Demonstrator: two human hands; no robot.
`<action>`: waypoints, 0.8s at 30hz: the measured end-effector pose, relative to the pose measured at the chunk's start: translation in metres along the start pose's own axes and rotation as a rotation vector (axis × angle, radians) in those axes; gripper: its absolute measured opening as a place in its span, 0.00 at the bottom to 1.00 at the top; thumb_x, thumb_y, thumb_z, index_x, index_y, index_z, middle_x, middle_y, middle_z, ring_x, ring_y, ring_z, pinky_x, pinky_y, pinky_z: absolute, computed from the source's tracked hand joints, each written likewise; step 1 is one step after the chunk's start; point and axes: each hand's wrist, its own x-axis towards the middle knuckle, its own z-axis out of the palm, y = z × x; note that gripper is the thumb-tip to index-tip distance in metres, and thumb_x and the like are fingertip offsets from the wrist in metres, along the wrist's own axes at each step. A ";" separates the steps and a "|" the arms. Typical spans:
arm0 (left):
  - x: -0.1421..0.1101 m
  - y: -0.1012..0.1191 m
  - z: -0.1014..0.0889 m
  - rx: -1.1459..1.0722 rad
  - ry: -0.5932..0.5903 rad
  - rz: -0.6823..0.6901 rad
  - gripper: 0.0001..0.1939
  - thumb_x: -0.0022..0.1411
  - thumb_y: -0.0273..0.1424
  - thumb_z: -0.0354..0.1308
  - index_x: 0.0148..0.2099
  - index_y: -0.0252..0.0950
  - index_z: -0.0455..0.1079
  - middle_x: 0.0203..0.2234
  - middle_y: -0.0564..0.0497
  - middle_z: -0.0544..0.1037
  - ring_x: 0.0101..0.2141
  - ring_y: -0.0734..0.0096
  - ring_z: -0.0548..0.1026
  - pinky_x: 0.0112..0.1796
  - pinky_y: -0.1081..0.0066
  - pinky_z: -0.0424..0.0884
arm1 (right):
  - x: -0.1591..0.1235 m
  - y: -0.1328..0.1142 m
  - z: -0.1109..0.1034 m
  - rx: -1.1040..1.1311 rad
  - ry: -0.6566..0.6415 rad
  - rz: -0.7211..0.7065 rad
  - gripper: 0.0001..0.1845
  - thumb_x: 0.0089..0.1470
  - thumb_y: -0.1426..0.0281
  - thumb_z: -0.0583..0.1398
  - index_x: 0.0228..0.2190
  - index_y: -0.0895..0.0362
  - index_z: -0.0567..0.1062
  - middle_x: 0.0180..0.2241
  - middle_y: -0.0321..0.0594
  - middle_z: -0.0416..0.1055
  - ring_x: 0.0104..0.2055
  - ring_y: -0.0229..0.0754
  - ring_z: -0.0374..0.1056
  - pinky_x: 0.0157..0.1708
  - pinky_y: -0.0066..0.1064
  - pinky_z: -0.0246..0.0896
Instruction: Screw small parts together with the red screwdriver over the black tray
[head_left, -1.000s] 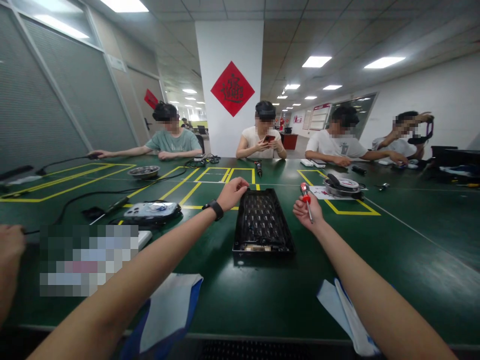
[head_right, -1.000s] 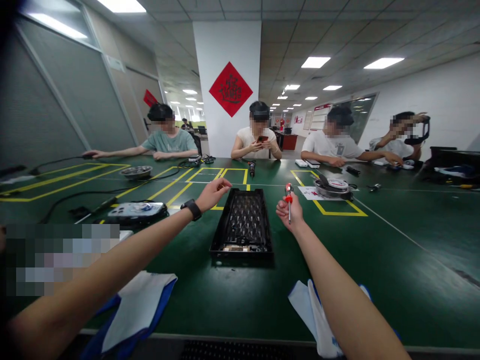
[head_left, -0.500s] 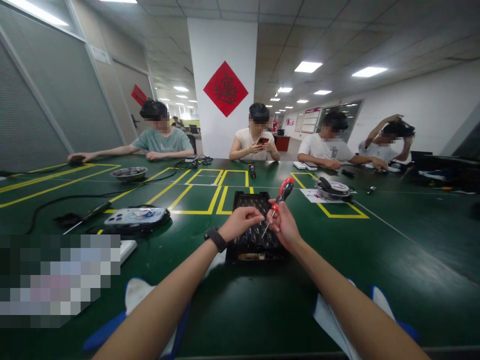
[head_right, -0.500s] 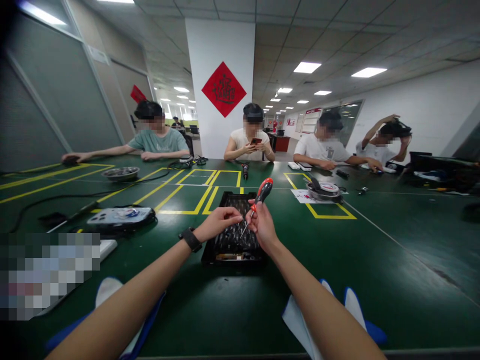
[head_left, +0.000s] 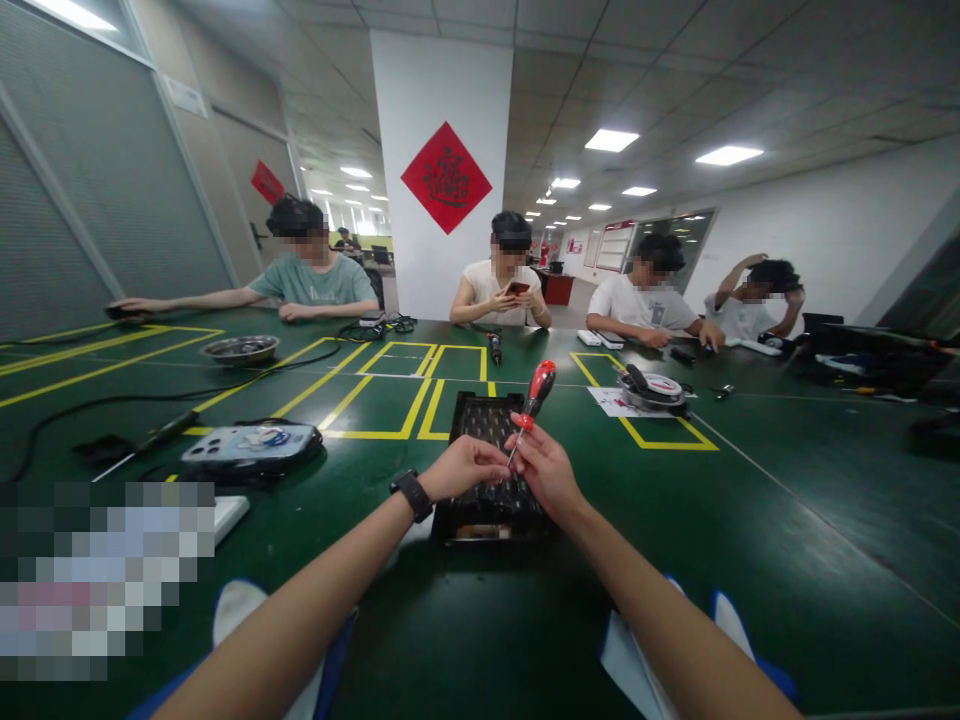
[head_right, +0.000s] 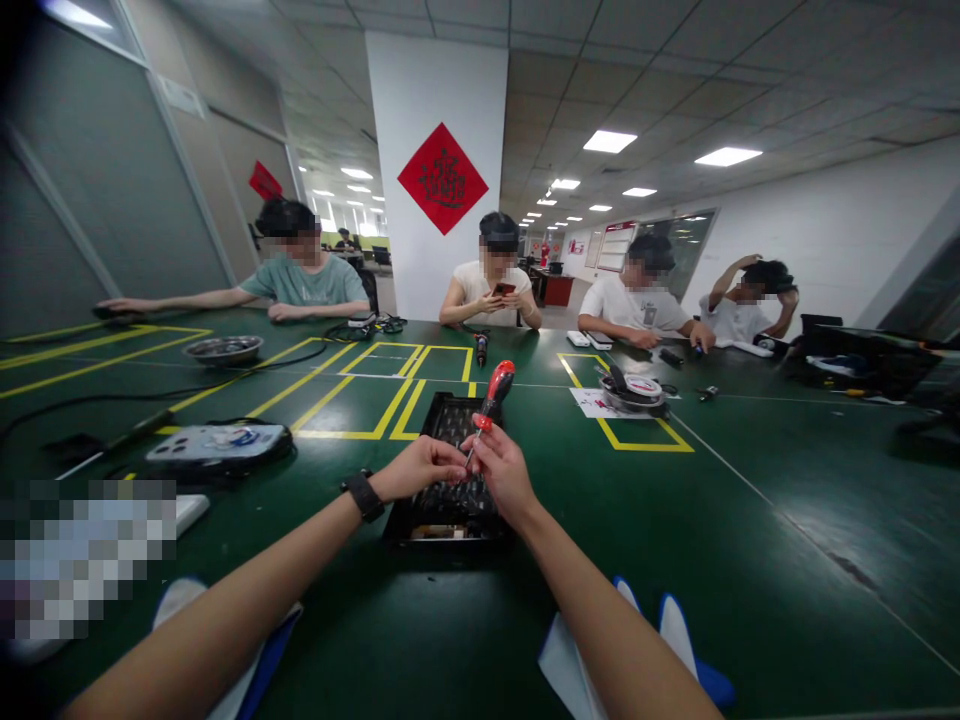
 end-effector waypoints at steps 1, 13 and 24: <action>-0.001 0.001 0.000 -0.003 -0.010 0.005 0.14 0.48 0.36 0.60 0.34 0.29 0.73 0.22 0.50 0.74 0.23 0.78 0.68 0.26 0.77 0.64 | 0.001 0.001 -0.001 0.003 -0.007 0.015 0.18 0.47 0.69 0.59 0.43 0.55 0.68 0.30 0.36 0.66 0.21 0.29 0.56 0.23 0.25 0.57; -0.008 -0.010 0.012 0.000 0.194 0.034 0.14 0.48 0.37 0.60 0.31 0.29 0.73 0.22 0.49 0.75 0.23 0.76 0.70 0.27 0.76 0.65 | 0.001 0.007 -0.003 -0.117 0.035 -0.024 0.14 0.47 0.66 0.59 0.38 0.59 0.72 0.27 0.40 0.72 0.19 0.30 0.60 0.21 0.24 0.58; -0.014 -0.006 0.015 0.096 0.081 0.021 0.14 0.47 0.37 0.61 0.32 0.29 0.73 0.23 0.48 0.76 0.23 0.74 0.71 0.26 0.76 0.66 | -0.002 0.010 -0.002 -0.182 0.009 -0.076 0.11 0.44 0.66 0.60 0.32 0.58 0.70 0.24 0.35 0.71 0.15 0.28 0.58 0.16 0.22 0.53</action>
